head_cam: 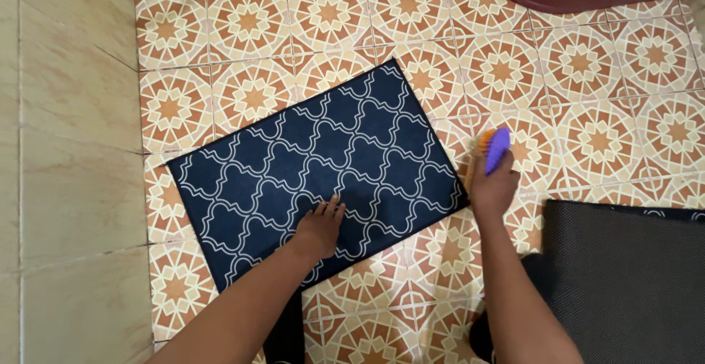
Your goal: The person scrubs a blue patterned rug on a tiled floor using a purple brush. They then flip the rug over and scrub the black underside. The person continues to scrub the rug thoroughly.
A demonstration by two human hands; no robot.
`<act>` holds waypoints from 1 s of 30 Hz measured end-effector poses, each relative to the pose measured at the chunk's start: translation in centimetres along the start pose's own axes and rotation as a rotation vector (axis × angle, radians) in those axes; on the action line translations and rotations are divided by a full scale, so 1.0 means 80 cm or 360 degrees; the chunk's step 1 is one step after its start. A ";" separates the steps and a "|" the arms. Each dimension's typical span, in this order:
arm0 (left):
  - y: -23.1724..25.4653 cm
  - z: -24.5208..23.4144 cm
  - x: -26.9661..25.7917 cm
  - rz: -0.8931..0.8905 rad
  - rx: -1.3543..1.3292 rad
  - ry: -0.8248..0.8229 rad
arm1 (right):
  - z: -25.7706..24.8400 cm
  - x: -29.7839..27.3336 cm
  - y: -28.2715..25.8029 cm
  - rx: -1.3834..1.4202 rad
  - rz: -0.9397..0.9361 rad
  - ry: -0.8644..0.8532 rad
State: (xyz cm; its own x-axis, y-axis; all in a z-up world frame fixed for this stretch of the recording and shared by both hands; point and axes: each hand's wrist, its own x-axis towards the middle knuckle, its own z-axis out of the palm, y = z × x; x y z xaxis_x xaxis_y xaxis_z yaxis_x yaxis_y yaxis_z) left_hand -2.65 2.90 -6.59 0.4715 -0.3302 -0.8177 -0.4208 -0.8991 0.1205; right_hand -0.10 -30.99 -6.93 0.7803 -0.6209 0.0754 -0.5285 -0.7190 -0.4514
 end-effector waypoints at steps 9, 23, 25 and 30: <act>0.018 -0.014 -0.022 -0.0068 0.0023 -0.0178 | 0.038 -0.141 -0.150 0.0598 -0.0703 -0.0772; 0.015 -0.012 -0.027 -0.0062 0.0026 -0.0095 | 0.021 -0.030 -0.043 0.0001 0.0072 -0.0042; 0.012 0.000 -0.015 -0.0002 0.0117 0.0087 | 0.016 -0.024 -0.031 0.0111 0.0137 0.0004; 0.001 0.021 0.012 0.0011 0.0121 0.0518 | 0.025 -0.062 -0.072 0.0467 -0.0300 -0.0132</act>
State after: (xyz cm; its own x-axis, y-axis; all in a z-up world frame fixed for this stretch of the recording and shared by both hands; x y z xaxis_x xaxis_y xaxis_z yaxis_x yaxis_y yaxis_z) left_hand -3.51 2.99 -8.32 0.6862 -0.4215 -0.5928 -0.4754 -0.8767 0.0730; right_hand -0.27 -23.13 -6.52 0.8858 -0.4497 0.1148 -0.2635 -0.6908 -0.6733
